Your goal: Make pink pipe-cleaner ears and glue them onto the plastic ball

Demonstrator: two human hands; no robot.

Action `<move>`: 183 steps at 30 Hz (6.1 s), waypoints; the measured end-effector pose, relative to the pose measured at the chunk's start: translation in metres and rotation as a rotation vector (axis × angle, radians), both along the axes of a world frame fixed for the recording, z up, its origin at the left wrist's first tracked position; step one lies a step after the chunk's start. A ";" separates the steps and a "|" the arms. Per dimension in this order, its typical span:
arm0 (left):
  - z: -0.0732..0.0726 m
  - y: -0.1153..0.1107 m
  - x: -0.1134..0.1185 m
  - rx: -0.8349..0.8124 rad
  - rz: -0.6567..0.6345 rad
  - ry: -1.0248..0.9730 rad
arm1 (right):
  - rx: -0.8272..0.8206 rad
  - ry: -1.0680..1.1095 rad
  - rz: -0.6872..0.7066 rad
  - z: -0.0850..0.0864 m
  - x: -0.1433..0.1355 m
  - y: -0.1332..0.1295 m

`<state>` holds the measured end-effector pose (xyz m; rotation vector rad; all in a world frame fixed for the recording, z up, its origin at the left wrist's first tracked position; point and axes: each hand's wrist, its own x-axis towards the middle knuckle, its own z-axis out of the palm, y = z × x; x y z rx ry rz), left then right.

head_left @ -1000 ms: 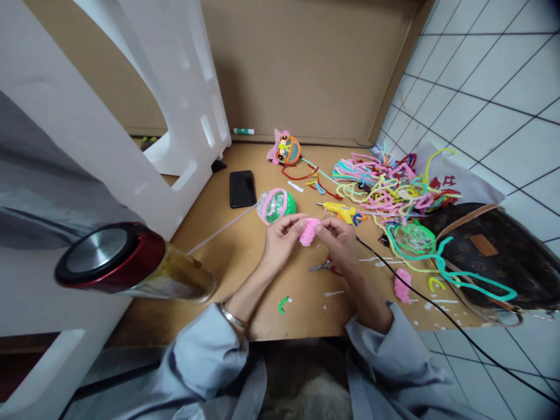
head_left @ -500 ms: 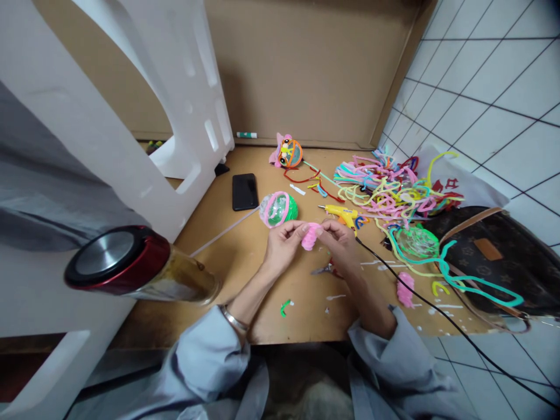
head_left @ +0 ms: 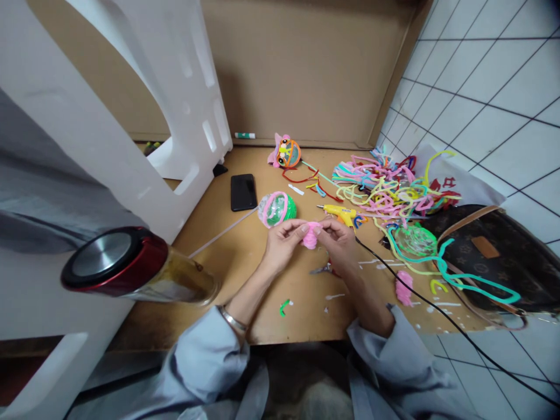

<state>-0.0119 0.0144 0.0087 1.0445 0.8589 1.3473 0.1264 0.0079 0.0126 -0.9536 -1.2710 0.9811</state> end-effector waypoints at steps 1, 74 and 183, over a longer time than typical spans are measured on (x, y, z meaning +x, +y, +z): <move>0.000 0.000 0.000 0.003 -0.002 -0.004 | 0.001 0.004 0.004 0.000 0.000 0.000; 0.002 -0.004 -0.018 0.553 0.253 0.553 | 0.019 0.160 -0.089 -0.002 -0.008 -0.001; 0.002 0.000 -0.016 0.233 0.152 0.086 | 0.090 -0.235 -0.080 0.010 -0.009 -0.018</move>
